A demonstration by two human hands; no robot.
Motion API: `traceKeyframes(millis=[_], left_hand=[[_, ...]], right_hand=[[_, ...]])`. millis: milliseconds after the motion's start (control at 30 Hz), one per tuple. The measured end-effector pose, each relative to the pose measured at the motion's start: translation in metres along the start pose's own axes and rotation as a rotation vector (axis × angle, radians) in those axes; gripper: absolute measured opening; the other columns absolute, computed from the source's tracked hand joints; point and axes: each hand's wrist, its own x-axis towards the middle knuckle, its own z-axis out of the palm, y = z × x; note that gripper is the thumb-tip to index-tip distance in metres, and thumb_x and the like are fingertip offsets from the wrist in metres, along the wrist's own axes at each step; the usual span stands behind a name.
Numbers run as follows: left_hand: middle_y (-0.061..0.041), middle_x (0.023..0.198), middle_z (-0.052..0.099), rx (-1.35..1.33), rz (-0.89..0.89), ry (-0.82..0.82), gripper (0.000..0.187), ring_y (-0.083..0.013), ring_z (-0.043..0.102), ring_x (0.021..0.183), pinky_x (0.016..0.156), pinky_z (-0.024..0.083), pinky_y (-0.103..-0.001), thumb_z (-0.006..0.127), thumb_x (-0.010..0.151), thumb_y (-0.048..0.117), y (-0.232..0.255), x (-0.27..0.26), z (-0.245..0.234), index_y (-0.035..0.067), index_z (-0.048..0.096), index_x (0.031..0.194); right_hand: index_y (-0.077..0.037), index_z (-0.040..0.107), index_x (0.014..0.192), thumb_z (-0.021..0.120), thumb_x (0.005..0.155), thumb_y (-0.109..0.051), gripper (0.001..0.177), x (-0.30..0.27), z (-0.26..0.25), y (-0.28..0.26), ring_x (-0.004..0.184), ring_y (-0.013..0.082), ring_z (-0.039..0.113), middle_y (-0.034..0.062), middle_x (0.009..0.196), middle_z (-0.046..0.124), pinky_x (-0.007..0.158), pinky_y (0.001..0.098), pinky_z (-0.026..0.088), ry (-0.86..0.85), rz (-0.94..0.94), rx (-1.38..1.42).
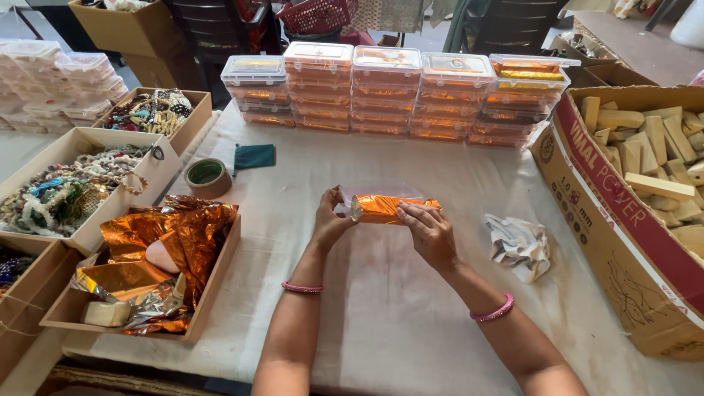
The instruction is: The person cleans small wooden blocks using a cloth and then wraps them in foil before placing them into a clear plastic container.
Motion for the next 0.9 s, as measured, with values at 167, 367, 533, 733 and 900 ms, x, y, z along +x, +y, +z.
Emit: traceKeyframes(millis=[167, 367, 533, 733, 900], left_hand=[[-0.005, 0.126, 0.063, -0.082, 0.091, -0.06, 0.059, -0.0144, 0.061, 0.119, 0.088, 0.057, -0.036, 0.091, 0.067, 0.013, -0.001, 0.001, -0.002, 0.008, 0.05, 0.109], [-0.008, 0.147, 0.048, 0.016, 0.06, -0.057, 0.067, -0.0159, 0.054, 0.131, 0.09, 0.057, -0.038, 0.095, 0.066, 0.016, 0.005, -0.002, -0.001, 0.012, 0.049, 0.114], [-0.013, 0.154, 0.038, 0.022, 0.004, -0.162, 0.088, -0.0291, 0.05, 0.13, 0.095, 0.054, -0.041, 0.093, 0.063, 0.012, -0.007, -0.005, 0.0, 0.013, 0.039, 0.133], [-0.016, 0.162, 0.027, 0.238, 0.136, -0.236, 0.12, -0.0341, 0.031, 0.151, 0.116, 0.042, -0.046, 0.095, 0.059, 0.016, -0.007, -0.005, -0.001, 0.016, 0.026, 0.158], [-0.018, 0.158, 0.034, 0.351, 0.053, -0.236, 0.15, -0.0361, 0.032, 0.149, 0.121, 0.031, -0.048, 0.096, 0.053, 0.025, 0.002, -0.004, 0.006, 0.02, -0.002, 0.166]], right_hand=[[-0.008, 0.076, 0.116, 0.07, 0.088, 0.006, 0.032, 0.003, -0.003, -0.002, 0.108, 0.0259, 0.071, 0.0065, 0.117, 0.075, 0.096, 0.0401, 0.057, 0.008, 0.045, 0.048], [-0.007, 0.077, 0.112, 0.071, 0.088, 0.006, 0.028, 0.009, -0.012, 0.0, 0.104, 0.0265, 0.072, 0.0085, 0.115, 0.076, 0.094, 0.0398, 0.056, 0.02, 0.13, 0.117], [-0.007, 0.078, 0.113, 0.071, 0.088, 0.007, 0.029, 0.02, -0.032, 0.019, 0.106, 0.0276, 0.072, 0.0097, 0.116, 0.076, 0.094, 0.0396, 0.055, 0.086, 0.182, 0.004], [-0.006, 0.077, 0.115, 0.072, 0.09, 0.007, 0.029, 0.02, -0.045, 0.041, 0.106, 0.0286, 0.071, 0.011, 0.119, 0.075, 0.095, 0.0388, 0.055, 0.127, 0.288, -0.047], [-0.006, 0.076, 0.115, 0.071, 0.092, 0.006, 0.026, 0.035, -0.054, 0.025, 0.11, 0.0282, 0.071, 0.0101, 0.12, 0.075, 0.097, 0.0387, 0.055, 0.125, 0.216, 0.013]])
